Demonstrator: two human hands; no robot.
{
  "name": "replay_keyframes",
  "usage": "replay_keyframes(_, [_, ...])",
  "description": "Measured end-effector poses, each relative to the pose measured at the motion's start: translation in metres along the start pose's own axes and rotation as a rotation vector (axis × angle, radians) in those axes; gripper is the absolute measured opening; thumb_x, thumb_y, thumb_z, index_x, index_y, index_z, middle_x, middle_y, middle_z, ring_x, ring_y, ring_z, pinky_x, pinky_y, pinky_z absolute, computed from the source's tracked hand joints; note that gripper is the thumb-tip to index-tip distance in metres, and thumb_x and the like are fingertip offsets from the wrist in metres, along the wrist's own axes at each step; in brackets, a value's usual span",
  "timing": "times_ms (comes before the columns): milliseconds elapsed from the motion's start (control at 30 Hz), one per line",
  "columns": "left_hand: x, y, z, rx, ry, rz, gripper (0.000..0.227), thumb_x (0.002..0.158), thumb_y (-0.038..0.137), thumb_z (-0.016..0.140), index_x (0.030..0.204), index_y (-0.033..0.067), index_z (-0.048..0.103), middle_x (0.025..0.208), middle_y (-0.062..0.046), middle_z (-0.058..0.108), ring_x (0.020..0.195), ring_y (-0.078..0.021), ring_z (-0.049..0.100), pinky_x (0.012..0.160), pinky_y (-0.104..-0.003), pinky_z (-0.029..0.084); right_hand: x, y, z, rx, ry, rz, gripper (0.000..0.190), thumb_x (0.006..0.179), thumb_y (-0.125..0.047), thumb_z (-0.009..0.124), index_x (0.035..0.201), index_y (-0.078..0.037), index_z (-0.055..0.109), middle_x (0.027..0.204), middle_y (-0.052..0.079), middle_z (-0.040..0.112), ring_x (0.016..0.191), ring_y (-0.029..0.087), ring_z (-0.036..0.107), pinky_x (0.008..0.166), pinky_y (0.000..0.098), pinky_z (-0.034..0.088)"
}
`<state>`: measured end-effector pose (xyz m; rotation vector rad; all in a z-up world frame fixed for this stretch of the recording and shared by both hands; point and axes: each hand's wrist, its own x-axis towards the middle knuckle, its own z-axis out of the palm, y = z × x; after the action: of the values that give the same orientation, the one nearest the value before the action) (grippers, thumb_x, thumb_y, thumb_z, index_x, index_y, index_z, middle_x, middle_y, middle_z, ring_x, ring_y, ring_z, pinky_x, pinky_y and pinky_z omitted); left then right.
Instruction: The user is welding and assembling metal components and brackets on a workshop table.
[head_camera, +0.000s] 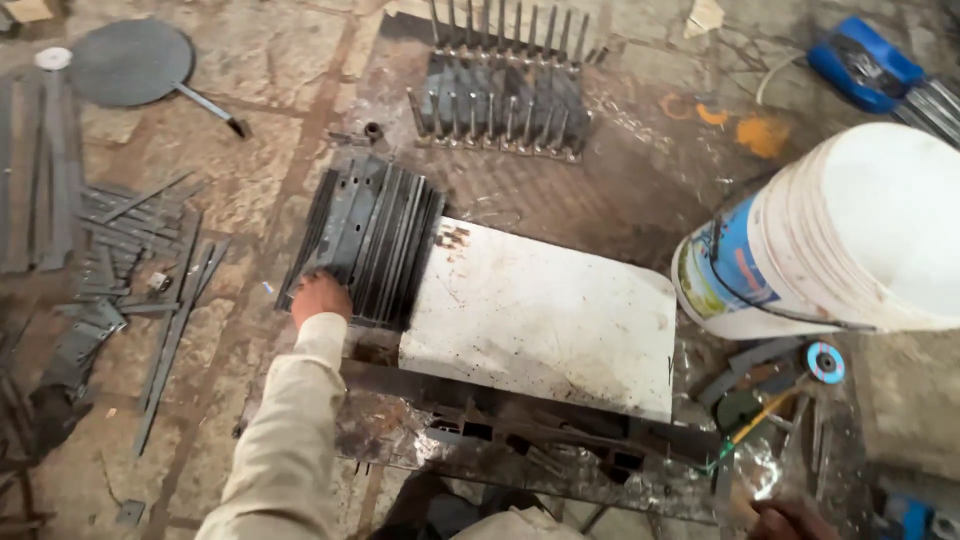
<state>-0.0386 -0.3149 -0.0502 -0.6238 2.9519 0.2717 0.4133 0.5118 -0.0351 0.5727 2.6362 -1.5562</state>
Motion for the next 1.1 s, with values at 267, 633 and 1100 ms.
replay_keyframes(267, [-0.014, -0.005, -0.033, 0.033, 0.046, 0.201, 0.034, 0.087, 0.029, 0.075, 0.112, 0.0064, 0.070, 0.117, -0.019, 0.072, 0.103, -0.0393, 0.070, 0.081, -0.051, 0.058, -0.030, -0.489, 0.201, -0.481, 0.086, -0.134, 0.034, 0.086, -0.031, 0.072, 0.112, -0.011, 0.076, 0.091, 0.006, 0.079, 0.082, 0.018, 0.077, 0.070, 0.0340, 0.059])
replay_keyframes(633, [-0.133, 0.015, -0.187, -1.285, -0.712, 0.322, 0.024, 0.100, 0.027, 0.059, 0.104, 0.0043, 0.060, 0.084, -0.008, 0.071, 0.070, -0.0196, 0.067, 0.069, -0.033, 0.056, 0.094, -0.482, 0.219, -0.164, -0.207, -0.139, 0.043, 0.097, -0.035, 0.064, 0.127, -0.004, 0.069, 0.085, 0.013, 0.076, 0.076, 0.021, 0.070, 0.069, 0.0328, 0.057])
replay_keyframes(1100, [-0.220, 0.060, -0.190, -1.301, -1.122, 0.582, 0.027, 0.103, 0.028, 0.058, 0.103, 0.0022, 0.064, 0.083, -0.006, 0.070, 0.073, -0.0143, 0.071, 0.064, -0.032, 0.058, 0.078, -0.406, 0.158, 0.872, -0.125, 0.152, 0.022, 0.105, -0.021, 0.062, 0.117, -0.002, 0.060, 0.093, 0.013, 0.071, 0.080, 0.025, 0.071, 0.075, 0.0395, 0.059])
